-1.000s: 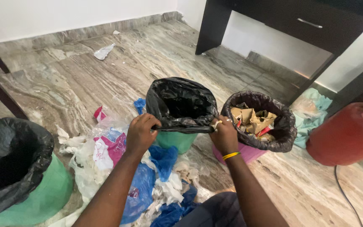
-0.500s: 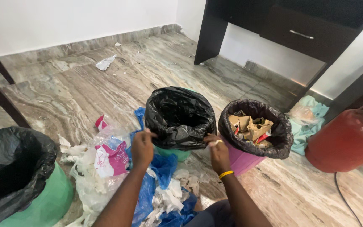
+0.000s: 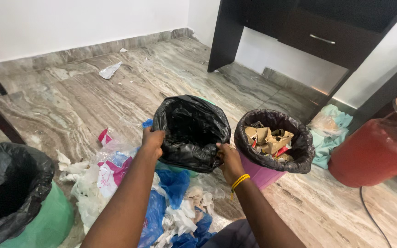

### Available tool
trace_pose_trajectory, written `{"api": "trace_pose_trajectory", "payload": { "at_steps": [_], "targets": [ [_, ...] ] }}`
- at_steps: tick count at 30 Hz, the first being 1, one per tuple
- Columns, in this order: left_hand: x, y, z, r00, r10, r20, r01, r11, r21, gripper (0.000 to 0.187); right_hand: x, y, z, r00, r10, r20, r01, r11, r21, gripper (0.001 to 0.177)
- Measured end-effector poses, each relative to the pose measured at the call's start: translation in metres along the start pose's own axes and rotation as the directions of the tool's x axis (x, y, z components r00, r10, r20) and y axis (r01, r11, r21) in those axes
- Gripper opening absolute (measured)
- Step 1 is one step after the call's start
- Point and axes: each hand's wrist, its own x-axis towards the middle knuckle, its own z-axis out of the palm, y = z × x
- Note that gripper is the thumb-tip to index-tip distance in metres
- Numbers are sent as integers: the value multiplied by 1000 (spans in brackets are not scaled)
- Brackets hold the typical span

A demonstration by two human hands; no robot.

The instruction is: The person sits on the floor and lines two green plastic bins with black trash bags. They adjust the bags to fit inside the bins and then begin placing crumpled plastic bags and other waste into the lined bins.

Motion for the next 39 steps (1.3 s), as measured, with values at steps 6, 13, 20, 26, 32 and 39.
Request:
{"api": "trace_pose_trajectory", "payload": {
  "at_steps": [6, 13, 20, 26, 32, 39],
  "targets": [
    [-9, -16, -26, 999, 22, -50, -20, 999, 24, 51, -40, -20, 21, 926, -334, -175, 121, 702, -702, 47],
    [-70, 6, -34, 969, 240, 55, -247, 947, 208, 44, -93, -59, 63, 466, -716, 519, 535, -239, -810, 47],
    [-80, 24, -44, 955, 225, 196, -270, 931, 245, 42, -24, -101, 54, 718, -574, 394, 416, -100, -904, 26],
    [-79, 33, -54, 954, 257, 152, -291, 916, 276, 45, 12, -90, 20, 618, -709, 341, 509, 29, -860, 19],
    [-90, 46, -60, 948, 276, 159, -318, 855, 410, 45, 12, -102, 2, 946, -311, 97, 309, 762, -569, 35],
    [-95, 53, -64, 898, 419, 134, -401, 656, 639, 45, -49, -93, 28, 688, -634, 352, 529, 106, -842, 48]
  ]
}}
